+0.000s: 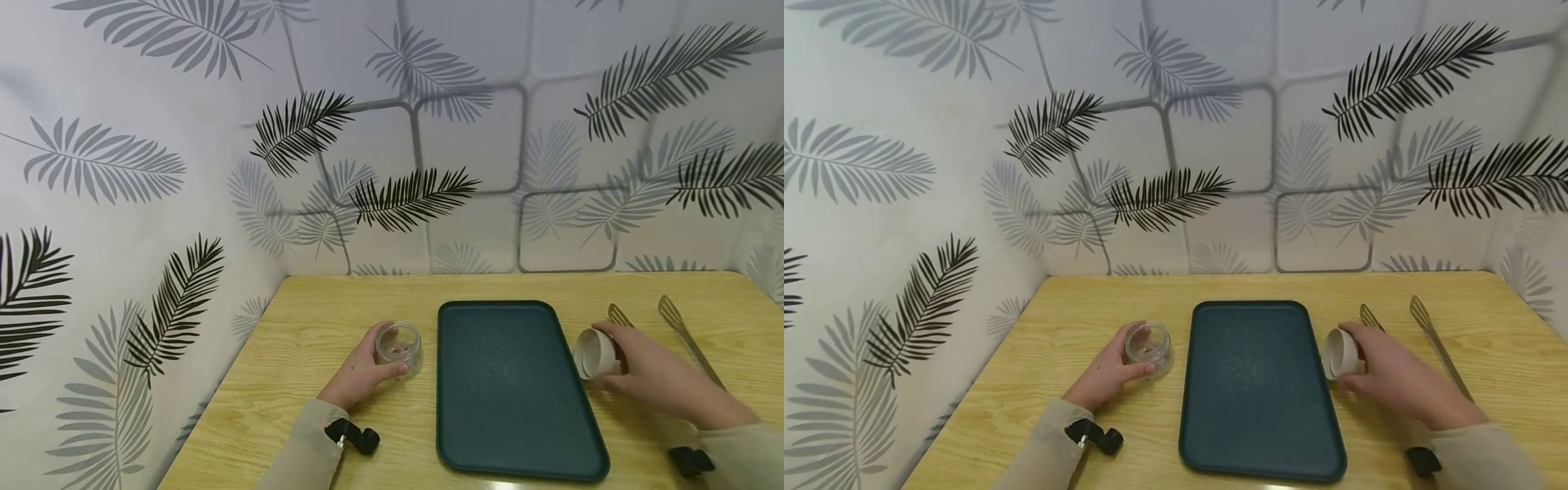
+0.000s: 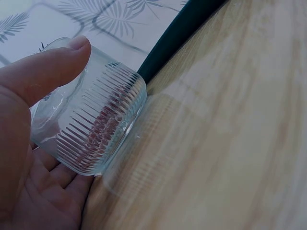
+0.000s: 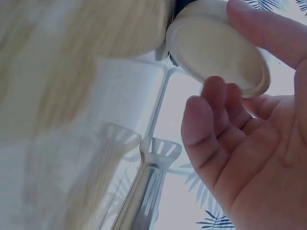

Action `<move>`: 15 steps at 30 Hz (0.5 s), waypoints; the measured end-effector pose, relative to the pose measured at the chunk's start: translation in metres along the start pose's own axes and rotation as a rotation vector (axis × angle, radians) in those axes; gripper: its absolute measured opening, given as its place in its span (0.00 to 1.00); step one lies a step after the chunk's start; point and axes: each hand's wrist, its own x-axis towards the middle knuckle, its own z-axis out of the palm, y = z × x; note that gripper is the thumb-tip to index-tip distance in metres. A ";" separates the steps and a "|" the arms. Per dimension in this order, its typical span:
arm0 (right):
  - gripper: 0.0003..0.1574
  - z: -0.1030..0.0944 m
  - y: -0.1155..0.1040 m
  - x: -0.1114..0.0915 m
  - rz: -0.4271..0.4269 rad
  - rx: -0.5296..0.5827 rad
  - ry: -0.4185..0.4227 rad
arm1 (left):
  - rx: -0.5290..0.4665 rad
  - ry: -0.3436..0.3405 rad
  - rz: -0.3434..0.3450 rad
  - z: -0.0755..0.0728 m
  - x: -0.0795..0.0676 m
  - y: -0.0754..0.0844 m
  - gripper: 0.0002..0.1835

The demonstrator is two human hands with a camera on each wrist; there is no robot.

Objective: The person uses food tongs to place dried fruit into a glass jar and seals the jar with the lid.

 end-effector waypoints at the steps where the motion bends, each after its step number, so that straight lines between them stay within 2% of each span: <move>1: 0.58 0.000 -0.001 0.000 -0.005 0.019 -0.010 | 0.000 0.000 0.000 0.000 0.000 0.000 0.48; 10: 0.59 0.002 -0.003 0.001 0.021 0.170 -0.076 | -0.007 -0.005 0.003 0.001 0.000 -0.002 0.49; 15: 0.57 0.002 0.001 0.004 0.003 0.238 -0.114 | -0.009 -0.004 0.007 0.000 0.001 -0.002 0.49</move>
